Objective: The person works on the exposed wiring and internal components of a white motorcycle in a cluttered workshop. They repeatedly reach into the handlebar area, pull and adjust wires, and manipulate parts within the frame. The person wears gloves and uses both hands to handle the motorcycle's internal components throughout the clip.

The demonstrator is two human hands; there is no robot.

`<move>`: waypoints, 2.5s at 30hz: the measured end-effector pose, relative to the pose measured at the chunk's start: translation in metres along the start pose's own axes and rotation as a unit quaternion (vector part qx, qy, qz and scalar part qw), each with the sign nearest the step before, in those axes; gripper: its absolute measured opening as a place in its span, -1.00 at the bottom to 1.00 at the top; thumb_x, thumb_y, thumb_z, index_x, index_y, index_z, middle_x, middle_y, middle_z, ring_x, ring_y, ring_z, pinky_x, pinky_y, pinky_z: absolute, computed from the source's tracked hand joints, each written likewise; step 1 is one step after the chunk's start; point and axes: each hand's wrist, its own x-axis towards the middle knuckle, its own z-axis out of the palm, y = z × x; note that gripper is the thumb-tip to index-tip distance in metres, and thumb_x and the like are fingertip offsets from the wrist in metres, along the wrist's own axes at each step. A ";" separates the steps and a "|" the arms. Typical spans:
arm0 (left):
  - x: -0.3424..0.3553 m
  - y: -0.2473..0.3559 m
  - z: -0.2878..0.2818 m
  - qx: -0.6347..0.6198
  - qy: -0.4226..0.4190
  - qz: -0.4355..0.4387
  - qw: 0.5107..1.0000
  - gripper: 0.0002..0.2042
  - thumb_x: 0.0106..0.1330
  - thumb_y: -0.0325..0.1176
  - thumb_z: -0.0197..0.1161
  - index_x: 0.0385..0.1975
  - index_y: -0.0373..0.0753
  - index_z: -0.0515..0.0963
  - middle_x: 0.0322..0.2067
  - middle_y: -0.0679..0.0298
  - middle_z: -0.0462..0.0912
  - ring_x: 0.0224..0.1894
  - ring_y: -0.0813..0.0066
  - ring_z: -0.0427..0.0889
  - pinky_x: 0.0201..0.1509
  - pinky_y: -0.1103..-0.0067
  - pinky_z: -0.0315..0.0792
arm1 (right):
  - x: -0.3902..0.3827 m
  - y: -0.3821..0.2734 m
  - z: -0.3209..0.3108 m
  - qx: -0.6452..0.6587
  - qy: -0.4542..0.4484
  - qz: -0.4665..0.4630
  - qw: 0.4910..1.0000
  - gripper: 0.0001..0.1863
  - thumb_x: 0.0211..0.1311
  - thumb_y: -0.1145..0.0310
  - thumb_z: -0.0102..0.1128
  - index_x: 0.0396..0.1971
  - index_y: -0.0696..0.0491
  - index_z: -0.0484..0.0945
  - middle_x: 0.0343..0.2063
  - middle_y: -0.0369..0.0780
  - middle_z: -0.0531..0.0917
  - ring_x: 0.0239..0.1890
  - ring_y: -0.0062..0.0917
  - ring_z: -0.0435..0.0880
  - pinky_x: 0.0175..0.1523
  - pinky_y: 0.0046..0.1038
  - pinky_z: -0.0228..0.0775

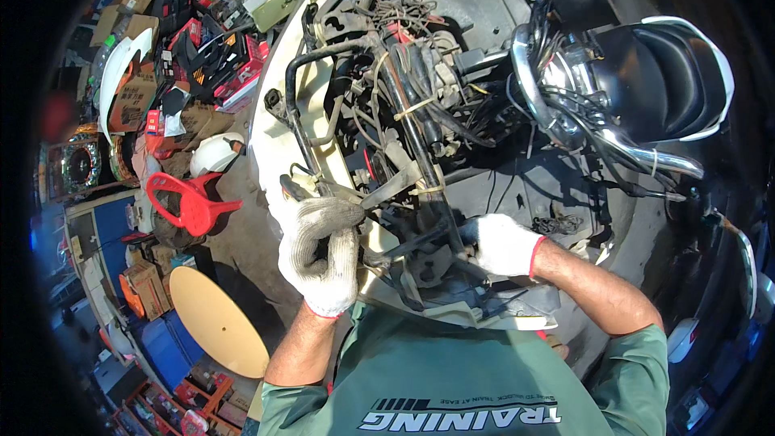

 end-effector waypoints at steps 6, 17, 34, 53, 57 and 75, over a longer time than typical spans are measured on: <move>-0.002 -0.002 -0.002 -0.004 -0.015 0.016 1.000 -0.87 0.28 -0.62 0.13 -0.26 -0.45 0.61 -0.25 0.08 0.66 -0.21 0.37 0.60 -0.10 0.48 0.51 | -0.007 -0.003 -0.007 -0.051 -0.031 0.074 0.995 -0.65 0.11 0.30 0.25 -0.10 0.12 0.69 -0.32 0.06 0.71 -0.23 0.01 0.70 -0.10 -0.12 0.55; -0.003 0.012 0.004 0.004 -0.011 -0.036 0.999 -0.85 0.34 -0.62 0.13 -0.18 -0.41 0.62 -0.24 0.19 0.66 -0.18 0.49 0.59 -0.03 0.57 0.47 | -0.101 -0.012 -0.034 0.169 0.225 0.012 0.959 -0.65 0.28 0.47 0.11 0.03 0.16 0.65 -0.01 -0.05 0.71 0.05 -0.30 0.70 0.20 -0.37 0.50; 0.102 0.025 0.109 0.331 -0.306 0.143 0.881 -0.28 0.21 -0.04 0.36 0.32 -0.30 0.36 0.12 -0.07 0.56 0.19 0.00 0.55 0.30 0.30 0.43 | -0.103 -0.012 -0.022 0.567 0.410 0.013 0.714 -0.71 0.45 0.48 0.03 0.07 0.24 0.56 -0.24 -0.20 0.70 -0.31 -0.59 0.64 -0.22 -0.56 0.52; 0.164 -0.037 0.160 0.097 -0.545 0.058 0.831 -0.58 0.15 -0.50 0.42 0.05 -0.36 0.56 -0.07 0.21 0.73 -0.05 0.43 0.62 0.15 0.46 0.50 | -0.012 -0.001 -0.061 0.588 0.436 0.023 0.681 -0.90 0.31 0.46 0.19 -0.24 0.11 0.64 -0.45 -0.30 0.67 -0.52 -0.61 0.62 -0.47 -0.56 0.46; 0.144 -0.009 0.172 0.201 -0.496 0.203 0.820 -0.73 0.10 -0.36 0.39 -0.20 -0.28 0.63 -0.27 0.16 0.74 -0.22 0.35 0.66 -0.04 0.43 0.53 | -0.010 -0.005 -0.064 0.589 0.455 0.032 0.667 -0.91 0.31 0.43 0.21 -0.33 0.10 0.66 -0.53 -0.31 0.65 -0.61 -0.64 0.55 -0.52 -0.55 0.40; 0.136 -0.019 0.183 0.244 -0.420 0.262 0.834 -0.76 0.27 -0.28 0.24 -0.13 -0.23 0.63 -0.20 0.12 0.75 -0.17 0.16 0.72 -0.06 0.37 0.57 | -0.001 0.008 -0.060 0.435 0.527 0.069 0.727 -0.88 0.18 0.54 0.02 -0.45 0.15 0.57 -0.60 -0.36 0.51 -0.58 -0.66 0.40 -0.47 -0.49 0.22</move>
